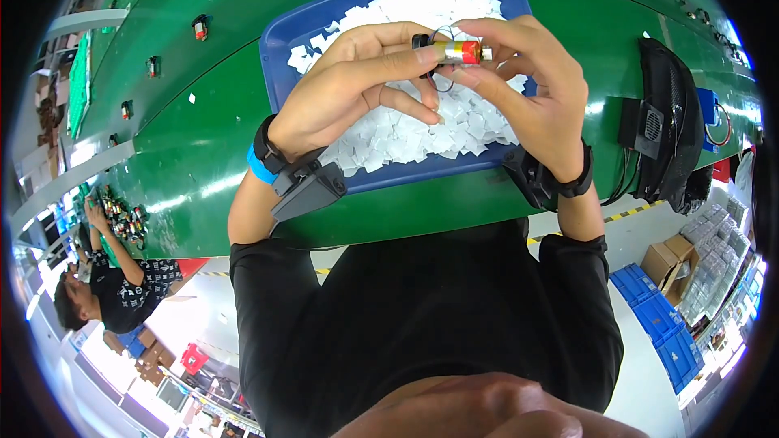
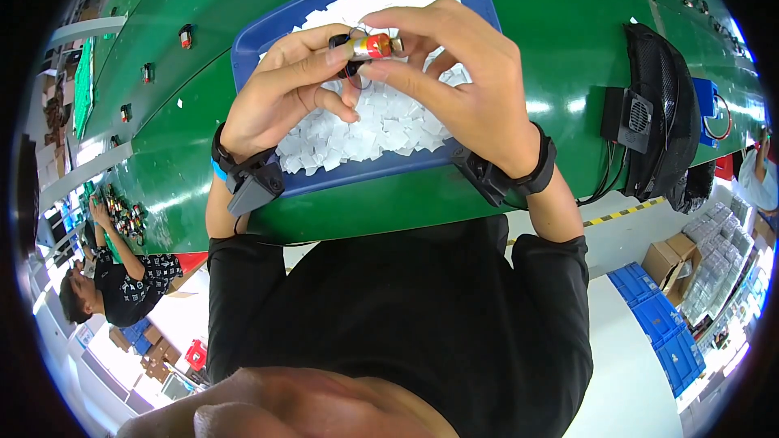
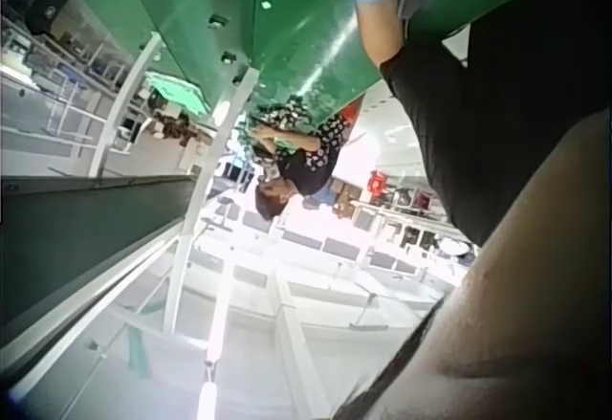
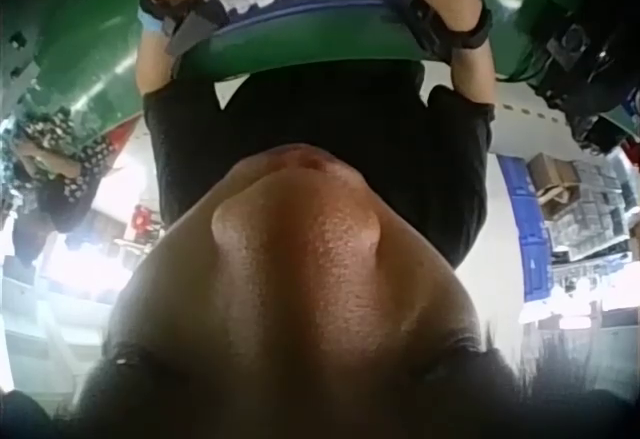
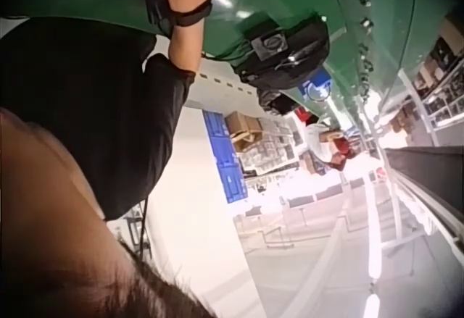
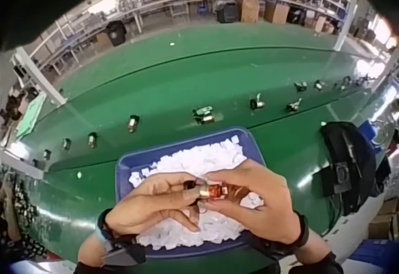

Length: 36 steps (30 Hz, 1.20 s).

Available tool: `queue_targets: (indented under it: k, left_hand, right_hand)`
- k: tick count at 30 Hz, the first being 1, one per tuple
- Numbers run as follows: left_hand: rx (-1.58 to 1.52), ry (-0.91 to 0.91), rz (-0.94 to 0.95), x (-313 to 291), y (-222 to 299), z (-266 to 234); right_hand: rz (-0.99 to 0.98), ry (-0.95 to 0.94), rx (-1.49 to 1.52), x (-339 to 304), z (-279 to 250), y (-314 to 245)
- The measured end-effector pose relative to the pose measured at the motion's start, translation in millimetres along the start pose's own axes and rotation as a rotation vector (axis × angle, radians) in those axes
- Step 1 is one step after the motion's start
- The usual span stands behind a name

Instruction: The person picks up a battery and a circuit board, fits them together, and wraps a white adhesive strip around the components. After placing the unit on the table, they repeat the process with another set of components.

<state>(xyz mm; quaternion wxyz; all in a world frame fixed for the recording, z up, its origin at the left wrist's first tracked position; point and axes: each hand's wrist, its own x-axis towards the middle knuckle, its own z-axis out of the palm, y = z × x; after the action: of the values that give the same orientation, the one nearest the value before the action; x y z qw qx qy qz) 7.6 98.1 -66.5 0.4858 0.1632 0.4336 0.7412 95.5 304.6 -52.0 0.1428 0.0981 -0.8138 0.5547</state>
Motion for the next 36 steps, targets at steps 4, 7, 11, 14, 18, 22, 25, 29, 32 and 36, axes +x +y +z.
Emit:
queue_targets:
  k: [4,7,11,14,18,22,25,29,32,36]
  left_hand:
    - [0.076,0.028,-0.079,1.2,2.6,1.3]
    - [0.154,0.034,-0.054,1.5,-1.0,1.2]
    - [0.172,0.045,-0.012,0.9,-4.2,0.8]
    - [0.161,0.038,0.006,-1.5,-3.9,3.5]
    - [0.151,0.027,0.012,-1.8,-8.5,0.4]
    - [0.122,-0.012,-0.053,1.5,3.2,2.1]
    - [0.131,-0.009,-0.07,1.8,3.0,2.5]
    - [0.197,0.067,-0.017,0.4,-2.7,7.0]
    - [0.242,0.128,0.023,0.1,-4.3,10.8]
    - [0.222,0.119,0.035,-1.2,-2.7,9.9]
  right_hand:
    - [-0.116,-0.058,-0.076,0.2,-0.5,8.8]
    - [-0.146,-0.014,-0.054,-0.1,1.4,10.4]
    - [-0.152,-0.022,-0.08,0.0,1.6,8.8]
    - [-0.194,-0.024,-0.095,0.1,2.3,7.6]
    - [-0.232,-0.126,-0.13,-1.5,-4.8,4.7]
    - [0.061,-0.071,0.106,-2.5,-4.1,8.1]
    - [0.017,0.079,0.018,1.5,0.1,3.4]
    - [-0.152,0.112,-0.122,-1.2,-4.2,8.0]
    - [-0.201,0.071,-0.177,-3.2,-0.4,9.3]
    - [-0.141,0.03,-0.173,-3.0,4.5,8.8]
